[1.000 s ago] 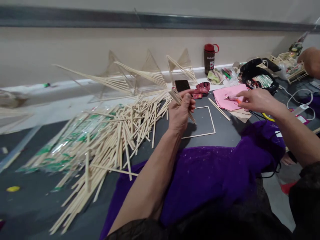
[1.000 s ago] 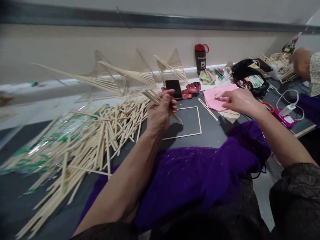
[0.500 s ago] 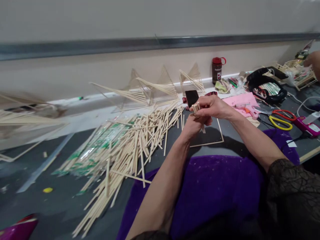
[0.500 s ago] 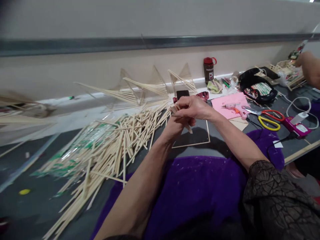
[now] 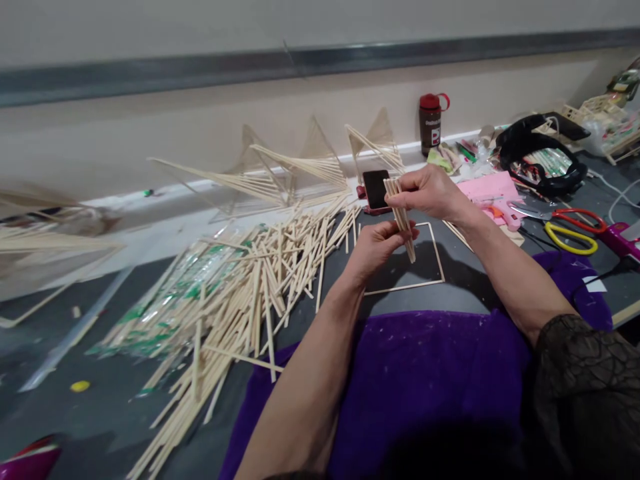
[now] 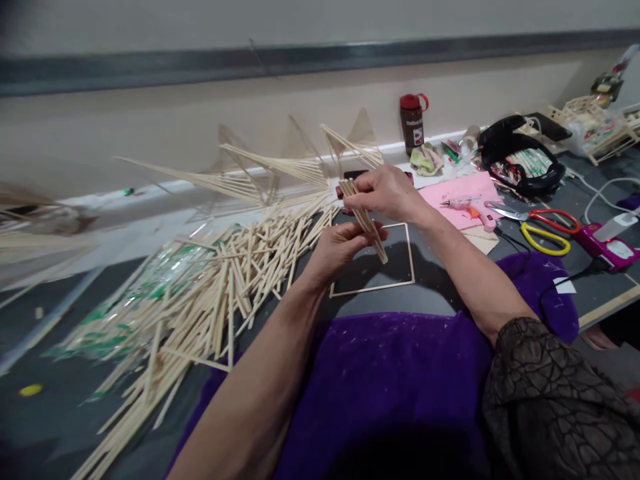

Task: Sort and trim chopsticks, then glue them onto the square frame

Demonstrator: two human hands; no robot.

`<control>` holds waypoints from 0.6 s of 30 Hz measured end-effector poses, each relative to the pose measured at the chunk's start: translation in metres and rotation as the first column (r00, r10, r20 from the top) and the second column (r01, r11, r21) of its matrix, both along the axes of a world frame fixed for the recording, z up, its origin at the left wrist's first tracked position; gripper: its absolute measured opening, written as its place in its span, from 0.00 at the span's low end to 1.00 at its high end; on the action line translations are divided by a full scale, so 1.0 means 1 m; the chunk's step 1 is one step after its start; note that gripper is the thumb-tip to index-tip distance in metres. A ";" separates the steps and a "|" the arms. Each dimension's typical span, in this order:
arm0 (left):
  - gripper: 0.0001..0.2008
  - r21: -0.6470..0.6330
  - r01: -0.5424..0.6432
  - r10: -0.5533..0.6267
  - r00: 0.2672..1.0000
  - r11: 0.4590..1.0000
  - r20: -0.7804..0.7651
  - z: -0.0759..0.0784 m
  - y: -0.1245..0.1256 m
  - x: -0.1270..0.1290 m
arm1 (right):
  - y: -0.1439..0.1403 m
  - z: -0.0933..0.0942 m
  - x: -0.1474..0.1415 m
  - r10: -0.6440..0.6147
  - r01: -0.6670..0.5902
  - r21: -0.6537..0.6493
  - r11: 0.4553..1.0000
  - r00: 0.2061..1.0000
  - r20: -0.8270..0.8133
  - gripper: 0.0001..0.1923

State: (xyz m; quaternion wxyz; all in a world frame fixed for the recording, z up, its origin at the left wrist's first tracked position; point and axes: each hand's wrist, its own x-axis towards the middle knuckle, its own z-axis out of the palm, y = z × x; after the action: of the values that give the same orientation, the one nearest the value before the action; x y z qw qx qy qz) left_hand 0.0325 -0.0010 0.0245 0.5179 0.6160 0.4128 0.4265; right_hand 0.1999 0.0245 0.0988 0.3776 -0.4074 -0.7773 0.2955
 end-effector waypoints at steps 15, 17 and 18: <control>0.13 -0.009 0.004 -0.004 1.000 1.000 -0.008 -0.008 0.000 0.004 | -0.001 -0.002 0.003 0.096 -0.097 0.099 0.990 0.995 0.010 0.13; 0.12 0.014 0.006 -0.006 1.000 1.000 -0.005 -0.005 -0.001 0.005 | -0.002 -0.001 0.004 0.100 -0.100 0.103 0.990 0.995 0.001 0.14; 0.12 0.031 0.007 -0.007 1.000 0.999 -0.002 -0.004 -0.001 0.005 | -0.002 0.000 0.005 0.101 -0.100 0.109 0.989 0.995 -0.008 0.14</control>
State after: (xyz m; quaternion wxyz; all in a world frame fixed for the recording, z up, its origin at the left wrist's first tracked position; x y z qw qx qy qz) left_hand 0.0376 -0.0025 0.0207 0.5094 0.6259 0.4044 0.4304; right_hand 0.2044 0.0228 0.0993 0.3891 -0.3445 -0.8092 0.2742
